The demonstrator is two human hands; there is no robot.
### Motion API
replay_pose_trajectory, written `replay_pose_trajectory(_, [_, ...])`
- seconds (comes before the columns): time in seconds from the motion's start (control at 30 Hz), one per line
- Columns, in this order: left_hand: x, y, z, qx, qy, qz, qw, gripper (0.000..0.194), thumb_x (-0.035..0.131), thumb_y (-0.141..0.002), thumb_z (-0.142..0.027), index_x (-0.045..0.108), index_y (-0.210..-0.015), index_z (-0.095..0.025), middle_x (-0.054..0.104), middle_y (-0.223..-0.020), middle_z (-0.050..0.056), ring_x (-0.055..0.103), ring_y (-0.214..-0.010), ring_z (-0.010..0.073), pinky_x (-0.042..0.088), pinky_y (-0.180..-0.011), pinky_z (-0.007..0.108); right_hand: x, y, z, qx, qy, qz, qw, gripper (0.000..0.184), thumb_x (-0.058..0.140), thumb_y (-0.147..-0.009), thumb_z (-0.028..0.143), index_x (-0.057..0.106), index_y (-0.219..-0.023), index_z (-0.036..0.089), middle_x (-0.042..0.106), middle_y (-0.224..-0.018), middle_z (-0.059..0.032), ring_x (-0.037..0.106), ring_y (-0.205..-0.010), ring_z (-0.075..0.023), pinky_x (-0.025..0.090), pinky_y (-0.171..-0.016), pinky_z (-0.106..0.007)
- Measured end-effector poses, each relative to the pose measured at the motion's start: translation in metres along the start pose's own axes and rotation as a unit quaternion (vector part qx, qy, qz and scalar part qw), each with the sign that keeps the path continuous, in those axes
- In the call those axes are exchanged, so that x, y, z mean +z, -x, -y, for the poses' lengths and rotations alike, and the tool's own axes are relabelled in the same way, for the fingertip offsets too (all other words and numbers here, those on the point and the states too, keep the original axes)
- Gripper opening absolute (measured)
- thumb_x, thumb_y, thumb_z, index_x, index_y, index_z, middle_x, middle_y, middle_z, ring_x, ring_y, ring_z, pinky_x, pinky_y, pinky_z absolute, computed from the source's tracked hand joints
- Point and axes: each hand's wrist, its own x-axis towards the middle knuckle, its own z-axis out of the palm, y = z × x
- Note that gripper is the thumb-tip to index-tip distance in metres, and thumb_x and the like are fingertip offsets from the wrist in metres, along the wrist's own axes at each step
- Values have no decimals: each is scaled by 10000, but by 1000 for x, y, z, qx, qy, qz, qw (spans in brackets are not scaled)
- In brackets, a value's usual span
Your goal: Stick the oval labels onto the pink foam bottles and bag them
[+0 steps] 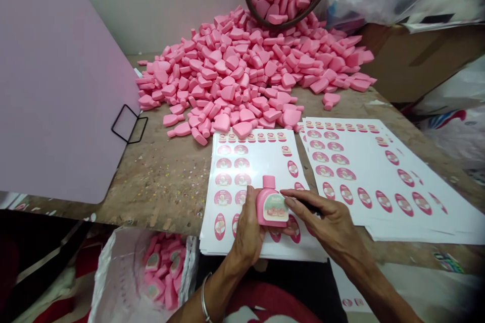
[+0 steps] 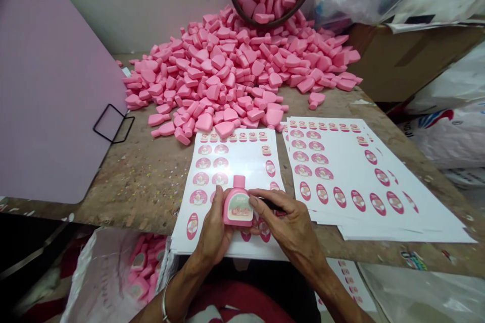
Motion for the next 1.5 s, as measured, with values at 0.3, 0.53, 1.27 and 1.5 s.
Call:
replay_pose_trajectory(0.3, [-3, 0, -1, -5, 17, -3, 1000, 600, 336, -894, -645, 618, -1036, -136, 679, -821, 66, 650, -607, 152, 540, -536, 257, 4, 1, -2, -30, 21, -4, 999, 247, 670, -777, 429, 773, -899, 240, 735, -837, -43, 663, -767, -185, 553, -696, -282])
replay_pose_trajectory(0.53, [-4, 0, 0, 2, 25, -19, 1000, 606, 360, -881, -656, 623, -1024, -129, 673, -801, 66, 652, -651, 162, 543, -554, 256, 6, 0, 4, -30, 9, -19, 999, 235, 690, -753, 417, 779, -878, 238, 730, -786, -41, 656, -737, -179, 554, -679, -276])
replay_pose_trajectory(1.27, [-4, 1, -4, 1, 30, 23, 999, 569, 409, -876, -630, 602, -1050, -124, 655, -838, 57, 623, -611, 140, 532, -531, 255, 9, 2, -3, -48, 27, -23, 998, 209, 667, -788, 405, 761, -899, 255, 724, -816, -27, 626, -759, -185, 523, -691, -311])
replay_pose_trajectory(1.5, [-14, 7, -11, 52, -95, 66, 992, 388, 690, -781, -398, 571, -1056, -153, 624, -820, 15, 556, -556, 74, 492, -517, 185, 0, -4, -8, -142, 236, -42, 960, 328, 583, -841, 461, 715, -1014, 215, 715, -814, -81, 627, -775, -242, 478, -768, -426])
